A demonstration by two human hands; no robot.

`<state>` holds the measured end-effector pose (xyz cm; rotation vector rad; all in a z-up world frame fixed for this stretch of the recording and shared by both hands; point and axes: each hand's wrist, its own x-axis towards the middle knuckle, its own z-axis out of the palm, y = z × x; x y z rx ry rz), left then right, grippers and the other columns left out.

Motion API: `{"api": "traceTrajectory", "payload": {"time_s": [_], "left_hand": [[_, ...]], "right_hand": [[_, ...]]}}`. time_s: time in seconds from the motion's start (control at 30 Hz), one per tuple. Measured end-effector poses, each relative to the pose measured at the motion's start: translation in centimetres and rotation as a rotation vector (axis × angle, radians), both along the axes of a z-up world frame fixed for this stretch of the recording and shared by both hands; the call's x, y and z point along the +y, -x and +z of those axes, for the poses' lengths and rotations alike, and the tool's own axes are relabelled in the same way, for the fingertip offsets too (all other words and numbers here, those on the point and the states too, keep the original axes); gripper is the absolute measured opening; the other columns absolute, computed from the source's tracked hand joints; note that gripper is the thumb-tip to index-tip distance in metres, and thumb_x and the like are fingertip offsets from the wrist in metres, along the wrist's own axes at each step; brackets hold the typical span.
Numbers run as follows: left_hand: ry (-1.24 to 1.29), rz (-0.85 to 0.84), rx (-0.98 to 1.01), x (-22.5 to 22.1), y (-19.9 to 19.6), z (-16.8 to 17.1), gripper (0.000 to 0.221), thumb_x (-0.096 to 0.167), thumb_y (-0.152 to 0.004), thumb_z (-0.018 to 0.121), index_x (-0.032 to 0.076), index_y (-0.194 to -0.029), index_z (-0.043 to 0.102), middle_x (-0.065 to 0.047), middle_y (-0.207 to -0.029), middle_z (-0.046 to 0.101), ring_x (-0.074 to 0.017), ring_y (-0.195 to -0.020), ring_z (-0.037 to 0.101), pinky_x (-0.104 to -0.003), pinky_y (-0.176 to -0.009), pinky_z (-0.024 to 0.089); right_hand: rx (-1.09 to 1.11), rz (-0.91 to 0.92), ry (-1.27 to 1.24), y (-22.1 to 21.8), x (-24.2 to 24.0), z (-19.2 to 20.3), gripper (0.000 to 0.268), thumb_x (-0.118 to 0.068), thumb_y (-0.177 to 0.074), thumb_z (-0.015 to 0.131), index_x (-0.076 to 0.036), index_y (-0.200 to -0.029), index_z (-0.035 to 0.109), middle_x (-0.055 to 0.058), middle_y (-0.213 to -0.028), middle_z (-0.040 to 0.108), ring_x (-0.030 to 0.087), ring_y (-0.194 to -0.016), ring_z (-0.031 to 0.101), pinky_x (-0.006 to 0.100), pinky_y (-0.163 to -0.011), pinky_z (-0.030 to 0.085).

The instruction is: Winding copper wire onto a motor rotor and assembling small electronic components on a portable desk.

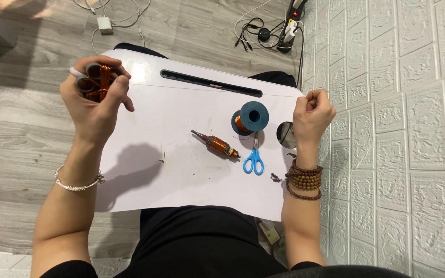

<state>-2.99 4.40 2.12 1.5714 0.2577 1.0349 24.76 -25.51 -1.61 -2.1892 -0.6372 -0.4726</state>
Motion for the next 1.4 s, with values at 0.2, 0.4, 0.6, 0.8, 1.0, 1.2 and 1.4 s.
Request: {"api": "traceTrajectory", "payload": {"time_s": [0.2,0.4,0.6,0.8,1.0,1.2,1.4], "left_hand": [[0.012,0.049,-0.013,0.7,-0.1,-0.4,0.01,-0.009,-0.102,0.057,-0.007,-0.112,0.053,-0.02,-0.096,0.059,-0.0221,-0.059,0.056,-0.028,-0.05,0.051],[-0.001,0.018,-0.007,0.7,-0.2,-0.7,0.012,-0.007,-0.104,0.059,-0.007,-0.114,0.053,-0.023,-0.097,0.058,-0.0223,-0.062,0.056,-0.029,-0.051,0.053],[-0.015,0.069,0.003,1.2,0.0,-0.4,0.011,-0.009,-0.104,0.056,-0.008,-0.115,0.052,-0.023,-0.096,0.059,-0.0222,-0.06,0.055,-0.03,-0.051,0.053],[-0.028,0.118,-0.008,2.2,0.1,-0.9,0.011,-0.005,-0.107,0.056,-0.008,-0.118,0.052,-0.022,-0.099,0.057,-0.0236,-0.068,0.055,-0.032,-0.051,0.054],[-0.034,0.152,-0.033,2.7,-0.1,-1.3,0.011,-0.004,-0.111,0.057,-0.005,-0.121,0.051,-0.019,-0.096,0.055,-0.0203,-0.066,0.051,-0.031,-0.052,0.054],[-0.027,0.198,-0.036,3.1,-0.3,-1.3,0.011,-0.004,-0.111,0.057,-0.005,-0.121,0.053,-0.017,-0.095,0.055,-0.017,-0.068,0.049,-0.032,-0.053,0.056],[-0.037,0.248,-0.091,3.9,-0.2,-2.2,0.014,-0.01,-0.112,0.056,-0.002,-0.124,0.053,-0.018,-0.102,0.056,-0.0199,-0.076,0.053,-0.033,-0.054,0.058]], "right_hand": [[-0.053,-0.052,0.034,-2.1,-1.4,-1.0,0.01,-0.003,-0.085,0.057,-0.006,-0.076,0.054,0.002,-0.064,0.048,0.013,-0.055,0.041,0.033,-0.049,0.031],[-0.119,-0.085,0.067,-3.0,-2.0,-1.3,0.012,-0.005,-0.084,0.058,-0.006,-0.073,0.053,0.002,-0.064,0.048,0.016,-0.057,0.042,0.036,-0.055,0.035],[-0.208,-0.051,0.058,-4.0,-2.7,-2.0,0.006,-0.001,-0.081,0.062,-0.002,-0.077,0.059,0.01,-0.092,0.046,0.026,-0.084,0.051,0.043,-0.077,0.045],[-0.169,-0.074,0.068,-4.6,-3.1,-2.3,0.009,-0.004,-0.085,0.063,-0.003,-0.078,0.057,0.013,-0.102,0.044,0.031,-0.097,0.053,0.048,-0.086,0.046],[-0.174,-0.055,0.067,-6.0,-4.1,-3.6,0.01,-0.006,-0.085,0.063,-0.003,-0.078,0.057,0.013,-0.101,0.044,0.03,-0.094,0.055,0.046,-0.083,0.047],[-0.146,-0.09,0.091,-6.4,-4.2,-4.1,0.009,-0.003,-0.085,0.063,-0.003,-0.079,0.057,0.012,-0.101,0.045,0.029,-0.096,0.055,0.047,-0.08,0.048],[-0.15,-0.164,0.108,-6.8,-4.7,-4.5,0.008,-0.003,-0.087,0.061,-0.002,-0.079,0.057,0.013,-0.104,0.047,0.027,-0.094,0.055,0.042,-0.076,0.052]]}}
